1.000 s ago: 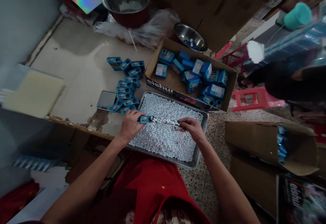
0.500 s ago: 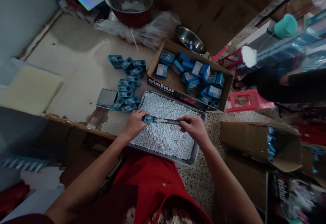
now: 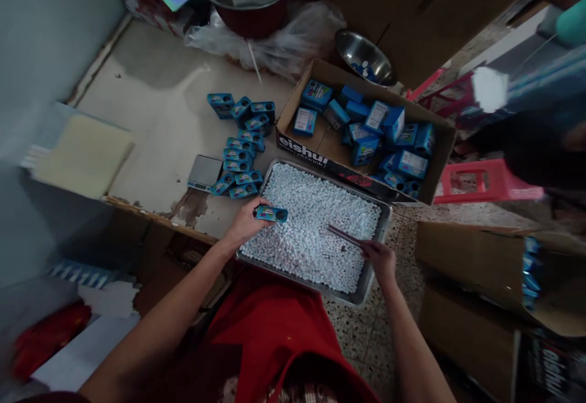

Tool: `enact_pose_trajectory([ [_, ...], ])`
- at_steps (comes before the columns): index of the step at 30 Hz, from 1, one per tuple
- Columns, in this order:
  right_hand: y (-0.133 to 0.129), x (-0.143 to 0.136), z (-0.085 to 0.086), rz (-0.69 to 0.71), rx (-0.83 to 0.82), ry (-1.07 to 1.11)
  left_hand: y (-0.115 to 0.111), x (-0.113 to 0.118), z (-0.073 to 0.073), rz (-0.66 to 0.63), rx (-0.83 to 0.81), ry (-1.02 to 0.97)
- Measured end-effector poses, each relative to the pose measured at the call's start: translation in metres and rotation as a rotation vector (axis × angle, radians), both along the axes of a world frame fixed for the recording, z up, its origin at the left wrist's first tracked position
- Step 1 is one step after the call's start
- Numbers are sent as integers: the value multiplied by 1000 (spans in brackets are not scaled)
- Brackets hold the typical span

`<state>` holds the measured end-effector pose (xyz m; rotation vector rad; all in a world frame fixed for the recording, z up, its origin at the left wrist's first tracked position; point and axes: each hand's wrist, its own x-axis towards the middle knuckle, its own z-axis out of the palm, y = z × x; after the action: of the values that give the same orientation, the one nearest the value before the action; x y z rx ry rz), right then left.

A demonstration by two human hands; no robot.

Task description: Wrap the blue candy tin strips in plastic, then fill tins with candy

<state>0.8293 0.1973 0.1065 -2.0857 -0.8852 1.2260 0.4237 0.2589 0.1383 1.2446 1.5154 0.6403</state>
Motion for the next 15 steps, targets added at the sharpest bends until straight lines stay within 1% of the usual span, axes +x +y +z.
enact_pose_trajectory([
  [2,8,-40,-40,15,-13,105,-3,-4,6,15,-36,10],
  [4,19,-84,-71,17,-29,218,-6,-9,13,51,-72,33],
  [5,23,-101,-80,10,-35,269,-7,-11,16,67,-82,57],
  [6,27,-112,-86,0,-39,314,-8,-13,18,78,-87,90],
  [7,28,-116,-87,-12,-42,352,-8,-15,19,81,-85,135],
  [8,28,-115,-85,-20,-45,383,-9,-17,20,81,-80,182],
  [10,24,-100,-69,-22,-51,432,-8,-20,19,66,-71,251],
  [13,18,-73,-31,7,-57,482,-3,-16,19,23,-36,308],
  [15,20,-63,-4,34,-54,500,2,-9,22,-27,15,352],
])
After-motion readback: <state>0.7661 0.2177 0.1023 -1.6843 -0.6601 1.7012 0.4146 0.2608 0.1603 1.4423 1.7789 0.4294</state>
